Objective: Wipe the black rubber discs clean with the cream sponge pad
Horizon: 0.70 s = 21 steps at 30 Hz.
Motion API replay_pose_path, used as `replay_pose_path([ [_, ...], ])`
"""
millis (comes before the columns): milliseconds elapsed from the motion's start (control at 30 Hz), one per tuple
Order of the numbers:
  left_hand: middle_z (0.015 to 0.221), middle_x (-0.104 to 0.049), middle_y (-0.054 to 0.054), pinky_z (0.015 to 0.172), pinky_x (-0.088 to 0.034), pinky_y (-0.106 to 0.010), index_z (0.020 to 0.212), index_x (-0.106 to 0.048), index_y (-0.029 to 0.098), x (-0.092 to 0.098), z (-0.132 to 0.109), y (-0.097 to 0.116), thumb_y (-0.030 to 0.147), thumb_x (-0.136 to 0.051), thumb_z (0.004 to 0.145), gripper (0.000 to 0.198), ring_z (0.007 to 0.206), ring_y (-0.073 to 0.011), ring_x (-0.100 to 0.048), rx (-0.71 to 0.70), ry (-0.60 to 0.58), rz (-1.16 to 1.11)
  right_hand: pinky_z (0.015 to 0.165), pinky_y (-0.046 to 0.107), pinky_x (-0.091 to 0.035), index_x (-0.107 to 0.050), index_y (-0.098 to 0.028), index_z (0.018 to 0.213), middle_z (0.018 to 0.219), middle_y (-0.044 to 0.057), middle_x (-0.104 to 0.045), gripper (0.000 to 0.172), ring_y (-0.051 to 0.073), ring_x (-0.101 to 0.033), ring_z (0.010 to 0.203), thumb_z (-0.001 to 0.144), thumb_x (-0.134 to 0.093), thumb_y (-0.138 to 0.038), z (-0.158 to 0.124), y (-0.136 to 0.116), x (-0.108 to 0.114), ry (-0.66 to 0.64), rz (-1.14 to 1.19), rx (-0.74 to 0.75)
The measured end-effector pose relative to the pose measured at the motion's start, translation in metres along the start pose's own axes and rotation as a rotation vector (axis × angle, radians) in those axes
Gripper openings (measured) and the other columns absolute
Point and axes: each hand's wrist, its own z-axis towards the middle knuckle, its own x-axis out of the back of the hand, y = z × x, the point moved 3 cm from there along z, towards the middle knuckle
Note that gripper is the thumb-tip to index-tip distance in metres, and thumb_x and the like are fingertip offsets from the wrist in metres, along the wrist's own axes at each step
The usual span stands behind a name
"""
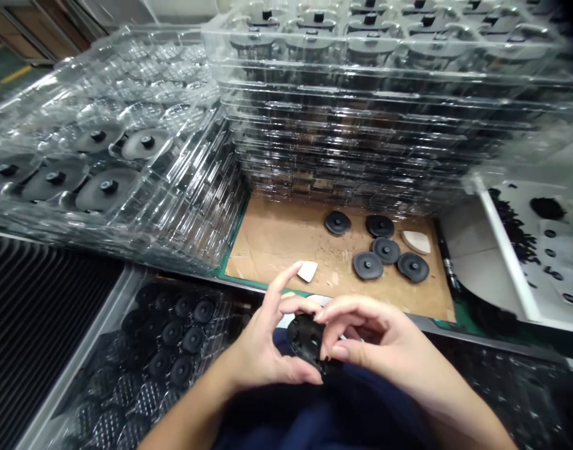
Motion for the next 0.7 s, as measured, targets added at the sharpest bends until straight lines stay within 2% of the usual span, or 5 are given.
replay_pose_path([
  [167,0.131,-0.058,-0.013,0.111,-0.028,-0.046,0.138,-0.045,0.028,-0.007,-0.002,-0.001,0.049,-0.081,0.058,0.09,0.115,-0.0331,-0.059,-0.001,-0.144,0.093,0.066,0.017,-0.055,-0.073,-0.025,0.088,0.076,-0.004,-0.07,0.016,0.008,-0.067,0.068,0.075,-0.076,-0.016,-0.007,0.005,0.0,-0.025,0.087,0.022],
  [333,0.104,-0.07,-0.006,0.106,-0.035,-0.043,0.149,-0.016,0.034,-0.019,-0.001,-0.004,0.042,-0.083,0.058,0.113,0.104,-0.0262,-0.064,-0.053,-0.21,0.078,0.066,0.017,-0.055,-0.07,-0.02,0.076,0.073,-0.003,-0.071,0.012,0.008,-0.068,0.065,0.07,-0.079,-0.014,-0.021,0.014,0.004,-0.023,0.199,-0.058],
  [467,0.113,-0.069,-0.001,0.104,-0.038,-0.036,0.145,-0.021,0.042,-0.027,0.005,-0.002,0.029,-0.087,0.056,0.112,0.11,-0.0212,-0.062,-0.173,-0.208,0.088,0.065,0.016,-0.055,-0.072,-0.021,0.073,0.071,-0.002,-0.074,0.011,0.009,-0.069,0.065,0.069,-0.081,-0.017,-0.03,0.017,0.014,0.095,0.267,-0.048],
  [600,0.118,-0.067,-0.001,0.104,-0.037,-0.035,0.144,-0.024,0.043,-0.034,0.015,0.001,0.023,-0.088,0.053,0.113,0.115,-0.0204,-0.059,-0.147,-0.165,0.102,0.067,0.019,-0.055,-0.073,-0.023,0.072,0.071,0.0,-0.075,0.009,0.012,-0.07,0.068,0.069,-0.082,-0.023,-0.038,0.027,0.028,0.155,0.229,-0.001],
  [700,0.098,-0.073,-0.003,0.092,-0.045,-0.031,0.121,-0.059,0.025,-0.039,0.022,-0.005,0.028,-0.092,0.044,0.083,0.097,-0.0206,-0.066,0.096,-0.12,0.104,0.055,0.02,-0.05,-0.073,-0.022,0.077,0.052,-0.001,-0.065,0.022,0.01,-0.061,0.049,0.075,-0.075,-0.044,-0.046,0.049,0.047,0.238,0.147,-0.054],
])
